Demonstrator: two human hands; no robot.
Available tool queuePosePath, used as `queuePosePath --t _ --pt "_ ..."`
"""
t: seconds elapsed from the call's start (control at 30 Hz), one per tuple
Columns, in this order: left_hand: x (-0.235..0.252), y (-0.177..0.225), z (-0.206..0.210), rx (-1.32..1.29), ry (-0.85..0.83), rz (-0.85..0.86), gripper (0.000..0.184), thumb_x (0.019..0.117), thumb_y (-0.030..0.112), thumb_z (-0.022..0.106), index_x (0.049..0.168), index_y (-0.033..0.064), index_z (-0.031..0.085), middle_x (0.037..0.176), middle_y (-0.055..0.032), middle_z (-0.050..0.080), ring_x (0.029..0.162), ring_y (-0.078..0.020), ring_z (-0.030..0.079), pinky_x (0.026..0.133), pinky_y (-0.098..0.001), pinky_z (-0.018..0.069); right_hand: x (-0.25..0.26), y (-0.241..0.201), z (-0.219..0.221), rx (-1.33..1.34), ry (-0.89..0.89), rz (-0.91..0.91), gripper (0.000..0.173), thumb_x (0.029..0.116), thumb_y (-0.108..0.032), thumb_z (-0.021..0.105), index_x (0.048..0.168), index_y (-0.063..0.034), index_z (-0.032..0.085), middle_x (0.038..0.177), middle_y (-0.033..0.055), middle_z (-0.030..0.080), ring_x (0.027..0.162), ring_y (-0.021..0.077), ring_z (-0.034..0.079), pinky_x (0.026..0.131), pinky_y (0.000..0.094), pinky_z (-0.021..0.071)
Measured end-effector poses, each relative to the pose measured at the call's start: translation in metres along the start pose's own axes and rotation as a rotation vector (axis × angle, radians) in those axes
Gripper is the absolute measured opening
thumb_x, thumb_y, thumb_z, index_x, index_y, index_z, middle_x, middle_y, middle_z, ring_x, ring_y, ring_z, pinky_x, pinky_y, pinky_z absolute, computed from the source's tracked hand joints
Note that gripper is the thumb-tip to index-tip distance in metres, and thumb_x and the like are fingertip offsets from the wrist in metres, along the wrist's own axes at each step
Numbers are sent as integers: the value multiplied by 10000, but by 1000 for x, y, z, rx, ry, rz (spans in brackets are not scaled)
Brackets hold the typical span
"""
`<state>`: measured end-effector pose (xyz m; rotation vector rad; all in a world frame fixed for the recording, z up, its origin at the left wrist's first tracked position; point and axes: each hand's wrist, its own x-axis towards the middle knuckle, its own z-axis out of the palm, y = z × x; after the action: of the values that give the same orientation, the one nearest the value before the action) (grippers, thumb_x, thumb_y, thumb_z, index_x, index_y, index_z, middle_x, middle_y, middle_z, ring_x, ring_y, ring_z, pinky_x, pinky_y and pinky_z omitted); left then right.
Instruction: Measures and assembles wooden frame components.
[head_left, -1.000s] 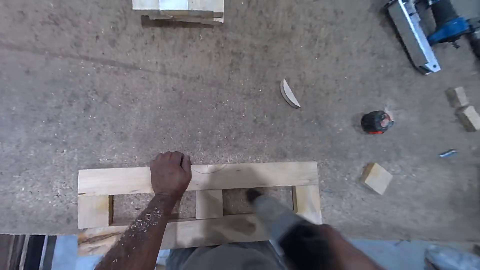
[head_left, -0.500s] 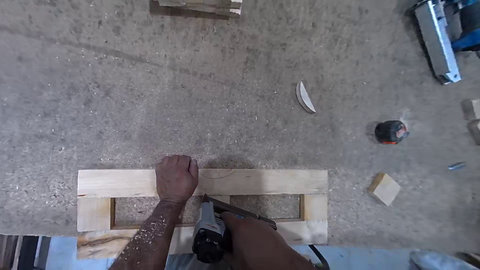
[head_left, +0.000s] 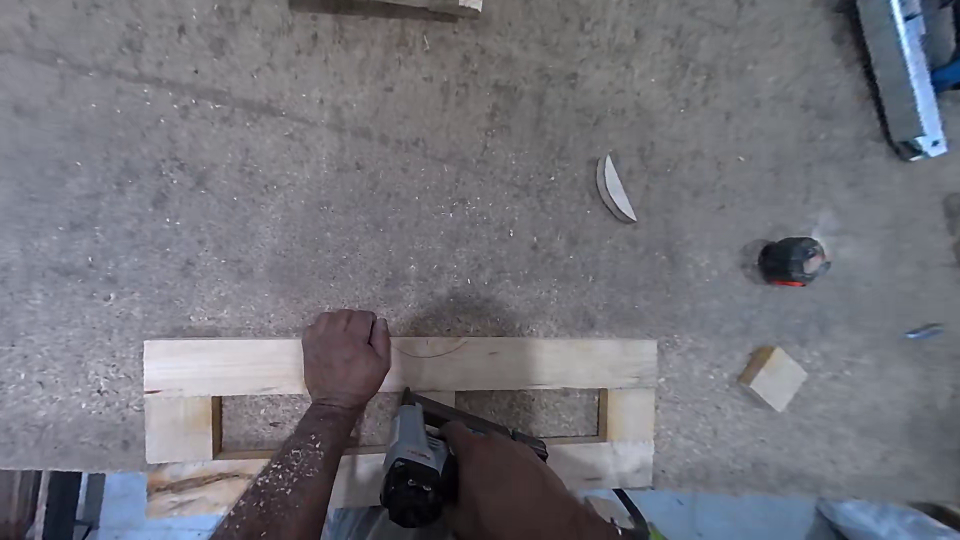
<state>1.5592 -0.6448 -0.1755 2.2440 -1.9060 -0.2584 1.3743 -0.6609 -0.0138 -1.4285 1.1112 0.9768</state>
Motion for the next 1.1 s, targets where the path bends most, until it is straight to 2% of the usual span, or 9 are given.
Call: queuePosePath --t 0.1,0.3,0.37,0.43,0.53,0.63,0.87,1.03,1.1 --pt "0 0 0 -7 3 4 425 1016 401 433 954 137 760 969 -70 752 988 -303 692 842 -509 525 -2 4 -1 -1 -4 12 560 882 -404 706 1311 -99 516 1059 179 683 988 393 695 764 594 559" --pt "1 1 0 -10 13 6 428 1015 394 423 951 135 758 967 -70 750 998 -305 689 839 -510 521 -3 9 -3 12 -13 19 570 869 -403 725 1302 -93 522 1051 179 684 980 391 696 767 593 560" --pt "0 1 0 -11 17 13 434 1017 395 421 949 131 759 966 -74 751 993 -311 693 842 -517 525 -3 12 -1 22 -4 8 592 866 -403 733 1329 -107 514 1057 179 686 982 392 697 769 597 561" --pt "0 1 0 -11 34 19 434 1017 394 419 939 132 756 952 -72 748 975 -307 690 829 -513 520 -3 16 0 27 -1 4 654 867 -406 731 1407 -132 485 1077 183 695 991 402 700 776 607 564" --pt "1 1 -1 -6 24 12 438 1015 397 417 946 126 754 953 -79 749 983 -309 692 844 -517 520 -6 21 -1 34 -10 24 592 870 -394 723 1340 -101 513 1081 189 685 998 401 694 775 606 560" --pt "1 2 -2 -12 14 11 444 1020 396 411 951 119 752 951 -93 745 975 -324 690 839 -530 519 -7 27 1 54 -1 26 634 880 -416 715 1401 -128 496 1095 187 694 1006 402 698 788 608 562" --pt "1 3 -2 -16 30 12 442 1019 387 414 937 112 750 947 -103 746 981 -337 690 839 -534 518 -11 42 2 65 26 42 568 867 -427 719 1293 -97 540 1037 176 690 974 383 698 768 593 559" --pt "1 3 -1 -19 38 13 445 1019 388 409 927 116 748 941 -97 746 971 -330 687 821 -532 511 -9 47 5 90 51 21 625 867 -436 714 1376 -129 522 1053 170 701 979 381 704 782 596 563" --pt "1 3 -1 -18 44 15 441 1015 382 410 927 115 750 942 -93 748 973 -327 688 822 -529 510 -9 48 4 78 41 29 572 867 -438 711 1299 -102 544 1030 170 690 969 377 699 771 588 560"
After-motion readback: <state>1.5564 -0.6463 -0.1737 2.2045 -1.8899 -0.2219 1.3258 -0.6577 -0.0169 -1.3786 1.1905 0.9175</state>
